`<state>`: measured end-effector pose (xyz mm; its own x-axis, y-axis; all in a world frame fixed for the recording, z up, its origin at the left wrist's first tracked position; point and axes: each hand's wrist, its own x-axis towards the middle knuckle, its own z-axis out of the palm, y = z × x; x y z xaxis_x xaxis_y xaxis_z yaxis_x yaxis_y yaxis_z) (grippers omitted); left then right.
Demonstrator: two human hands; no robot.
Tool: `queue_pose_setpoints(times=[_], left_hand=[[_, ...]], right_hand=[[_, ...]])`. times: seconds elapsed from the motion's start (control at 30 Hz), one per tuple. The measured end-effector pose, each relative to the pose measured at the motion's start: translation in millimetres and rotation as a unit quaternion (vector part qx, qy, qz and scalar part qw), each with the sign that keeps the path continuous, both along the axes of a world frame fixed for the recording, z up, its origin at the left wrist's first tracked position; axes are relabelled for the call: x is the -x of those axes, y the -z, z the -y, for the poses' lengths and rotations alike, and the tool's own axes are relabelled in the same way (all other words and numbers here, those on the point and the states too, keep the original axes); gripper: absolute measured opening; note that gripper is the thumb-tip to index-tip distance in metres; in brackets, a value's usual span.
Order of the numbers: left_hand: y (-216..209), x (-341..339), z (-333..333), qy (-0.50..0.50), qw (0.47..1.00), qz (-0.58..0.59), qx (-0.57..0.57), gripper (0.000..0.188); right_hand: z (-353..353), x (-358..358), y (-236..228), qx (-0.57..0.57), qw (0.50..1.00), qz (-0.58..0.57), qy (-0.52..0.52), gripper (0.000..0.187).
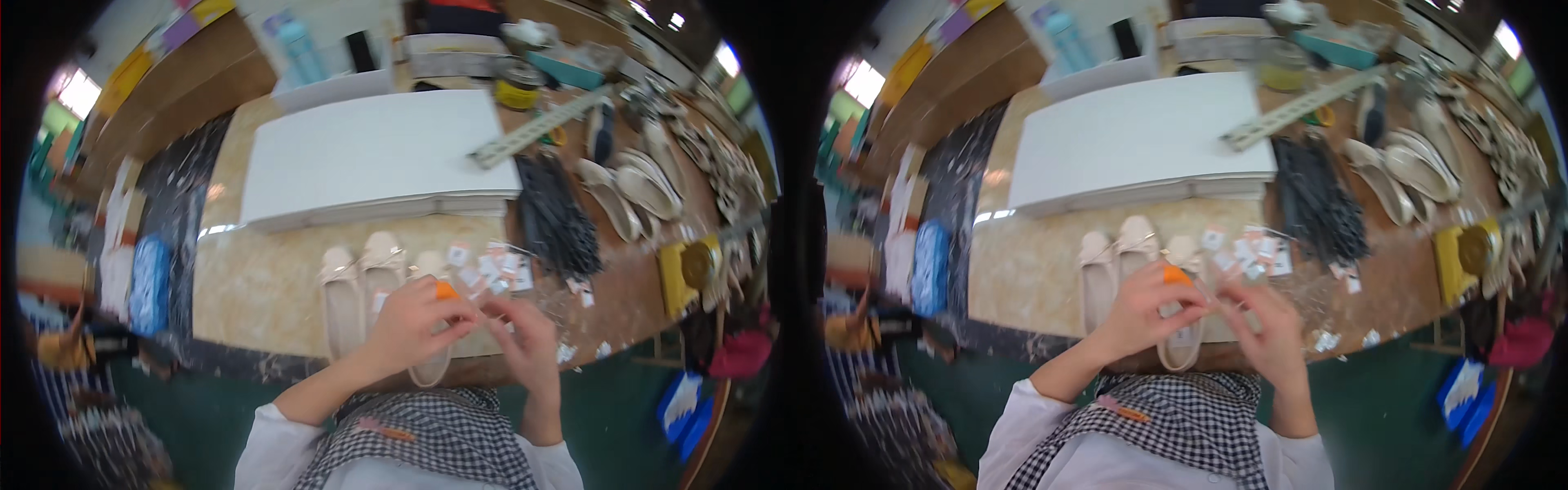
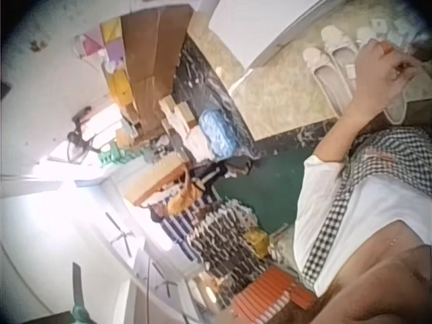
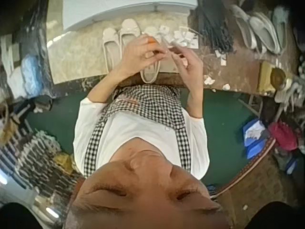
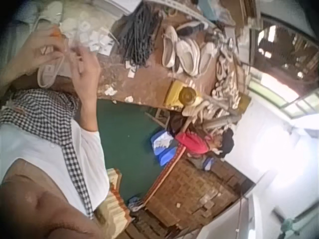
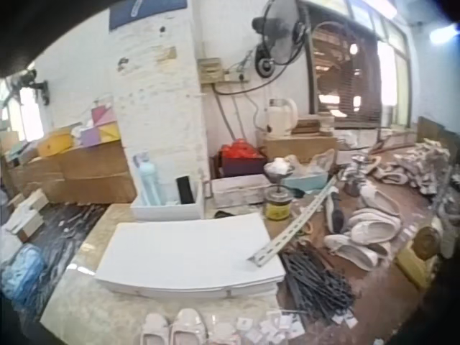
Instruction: The person places pairs of beige flat shoes on a workbench and attaches small paper tags to the inside of each shoe using an orange tool. The person handles the shoes one pair at a time, wiping the interior before applying the tags.
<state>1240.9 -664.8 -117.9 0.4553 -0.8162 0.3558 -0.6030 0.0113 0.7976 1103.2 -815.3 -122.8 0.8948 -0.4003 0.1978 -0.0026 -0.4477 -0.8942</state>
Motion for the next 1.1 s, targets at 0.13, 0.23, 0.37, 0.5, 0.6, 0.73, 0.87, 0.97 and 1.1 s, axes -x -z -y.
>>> queue_pose_setpoints(times=[0.13,0.23,0.37,0.5,0.6,0.73,0.87,0.97,1.1], left_hand=[[16,10,-56,-0.076,0.977,0.197,0.041,0.021],[24,18,-93,-0.143,0.971,0.186,0.039,0.021],[38,26,-136,-0.176,0.978,0.108,0.033,0.021],[51,24,-157,-0.177,0.982,0.036,0.050,0.020],[63,12,-168,-0.225,0.974,-0.009,0.012,0.018],[89,-14,-167,-0.316,0.935,0.069,-0.148,0.019],[90,-21,-168,-0.353,0.901,0.114,-0.224,0.019],[102,-23,-176,-0.383,0.889,0.068,-0.242,0.019],[109,-23,-178,-0.385,0.891,0.053,-0.235,0.018]], right_hand=[[-22,-19,0,-0.007,0.993,0.034,-0.112,0.043],[-55,-35,-9,-0.127,0.954,-0.092,-0.258,0.036],[-75,-54,3,-0.051,0.932,-0.120,-0.338,0.020],[-95,-69,9,-0.061,0.917,-0.131,-0.372,0.016],[-95,-85,12,-0.029,0.922,-0.159,-0.351,0.014],[-113,-131,26,0.067,0.947,-0.095,-0.299,0.012],[-120,-159,78,0.193,0.926,-0.106,-0.307,0.013],[-123,-167,89,0.250,0.917,-0.113,-0.291,0.012],[-130,-168,99,0.316,0.899,-0.097,-0.288,0.010]])
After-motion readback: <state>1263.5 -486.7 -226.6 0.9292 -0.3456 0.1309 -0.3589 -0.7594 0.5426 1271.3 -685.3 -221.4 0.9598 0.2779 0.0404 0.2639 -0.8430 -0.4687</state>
